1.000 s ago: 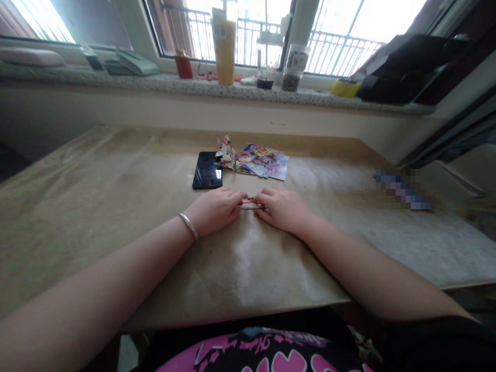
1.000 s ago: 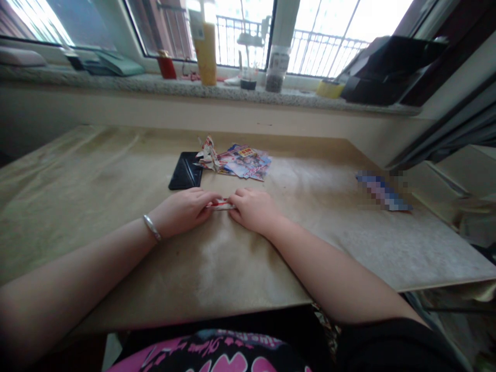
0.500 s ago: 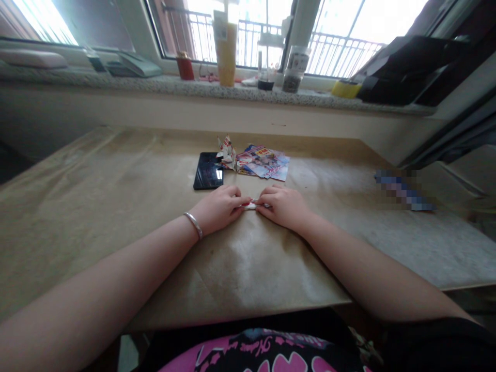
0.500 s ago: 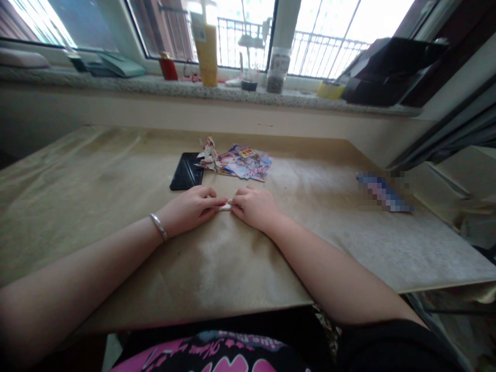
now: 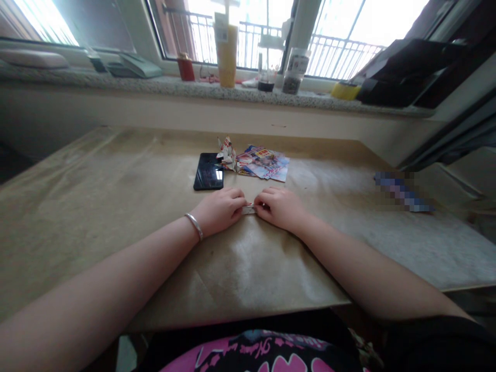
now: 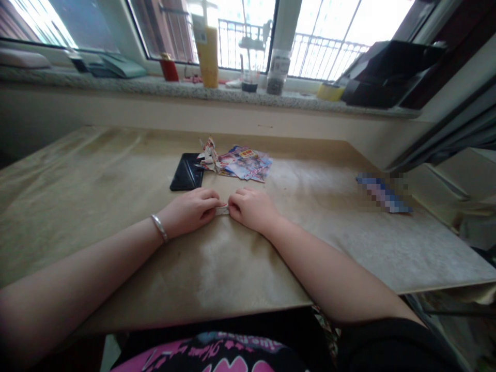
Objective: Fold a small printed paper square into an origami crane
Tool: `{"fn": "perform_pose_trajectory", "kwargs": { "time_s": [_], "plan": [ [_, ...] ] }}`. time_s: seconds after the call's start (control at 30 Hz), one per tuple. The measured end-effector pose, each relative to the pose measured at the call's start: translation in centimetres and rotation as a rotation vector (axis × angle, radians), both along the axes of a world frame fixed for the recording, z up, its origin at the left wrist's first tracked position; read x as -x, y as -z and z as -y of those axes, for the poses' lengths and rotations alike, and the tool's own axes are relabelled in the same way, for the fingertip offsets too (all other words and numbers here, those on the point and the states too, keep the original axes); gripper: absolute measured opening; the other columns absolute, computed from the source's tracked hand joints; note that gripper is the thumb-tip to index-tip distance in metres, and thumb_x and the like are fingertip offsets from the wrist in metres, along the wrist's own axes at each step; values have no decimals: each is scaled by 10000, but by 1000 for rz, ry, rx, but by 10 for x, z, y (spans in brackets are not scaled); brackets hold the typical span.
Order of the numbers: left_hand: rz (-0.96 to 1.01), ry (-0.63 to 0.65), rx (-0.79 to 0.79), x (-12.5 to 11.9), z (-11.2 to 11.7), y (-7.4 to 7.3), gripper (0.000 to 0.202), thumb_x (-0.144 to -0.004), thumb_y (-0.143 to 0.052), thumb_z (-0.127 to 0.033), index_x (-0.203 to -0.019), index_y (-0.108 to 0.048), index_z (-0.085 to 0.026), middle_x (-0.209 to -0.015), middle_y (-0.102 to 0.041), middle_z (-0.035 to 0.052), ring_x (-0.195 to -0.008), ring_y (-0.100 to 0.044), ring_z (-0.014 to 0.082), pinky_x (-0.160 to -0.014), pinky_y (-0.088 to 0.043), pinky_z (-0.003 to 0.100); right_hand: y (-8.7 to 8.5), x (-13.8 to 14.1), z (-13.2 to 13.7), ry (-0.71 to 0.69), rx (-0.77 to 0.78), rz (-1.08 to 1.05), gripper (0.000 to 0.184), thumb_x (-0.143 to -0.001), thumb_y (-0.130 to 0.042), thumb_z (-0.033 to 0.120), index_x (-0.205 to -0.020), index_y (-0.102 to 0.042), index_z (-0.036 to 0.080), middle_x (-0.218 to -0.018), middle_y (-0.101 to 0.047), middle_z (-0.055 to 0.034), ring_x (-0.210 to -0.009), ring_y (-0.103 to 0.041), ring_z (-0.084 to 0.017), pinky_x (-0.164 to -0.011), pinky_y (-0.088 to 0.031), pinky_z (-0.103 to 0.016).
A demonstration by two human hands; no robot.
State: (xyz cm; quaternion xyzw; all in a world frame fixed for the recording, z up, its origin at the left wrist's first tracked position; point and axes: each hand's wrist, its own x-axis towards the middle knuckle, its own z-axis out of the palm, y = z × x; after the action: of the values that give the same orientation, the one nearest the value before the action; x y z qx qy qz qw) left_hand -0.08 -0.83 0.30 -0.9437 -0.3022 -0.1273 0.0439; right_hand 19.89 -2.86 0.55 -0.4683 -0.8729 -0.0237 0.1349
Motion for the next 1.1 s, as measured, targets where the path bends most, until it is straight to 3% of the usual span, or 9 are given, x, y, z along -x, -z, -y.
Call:
{"fn": "perform_pose_trajectory", "kwargs": {
  "time_s": [0.47,0.83,1.1],
  "plan": [
    [52,-54,76,-4,-5,4,200,-859,-446,-230,-918,-617,-146,-901,-594,74,-846,-549,184,-775,-460,307,12,9,-13,9,80,-69,244,-872,-376,227,-879,-605,141,-879,-602,-78,-867,-527,-172,-813,-381,-276],
    [165,-138,230,-5,-4,3,173,-806,-529,-212,-962,-569,-148,-845,-583,40,-849,-545,178,-784,-449,300,17,4,-14,-11,91,-242,187,-833,-486,197,-904,-655,161,-899,-594,-66,-840,-543,-151,-786,-412,-260],
    [222,-102,248,-3,-6,5,159,-778,-543,-169,-936,-556,-161,-823,-581,17,-803,-543,155,-739,-440,267,19,-3,-15,-17,69,-306,130,-784,-576,235,-846,-681,190,-844,-599,-38,-778,-542,-133,-722,-424,-250]
  ]
}}
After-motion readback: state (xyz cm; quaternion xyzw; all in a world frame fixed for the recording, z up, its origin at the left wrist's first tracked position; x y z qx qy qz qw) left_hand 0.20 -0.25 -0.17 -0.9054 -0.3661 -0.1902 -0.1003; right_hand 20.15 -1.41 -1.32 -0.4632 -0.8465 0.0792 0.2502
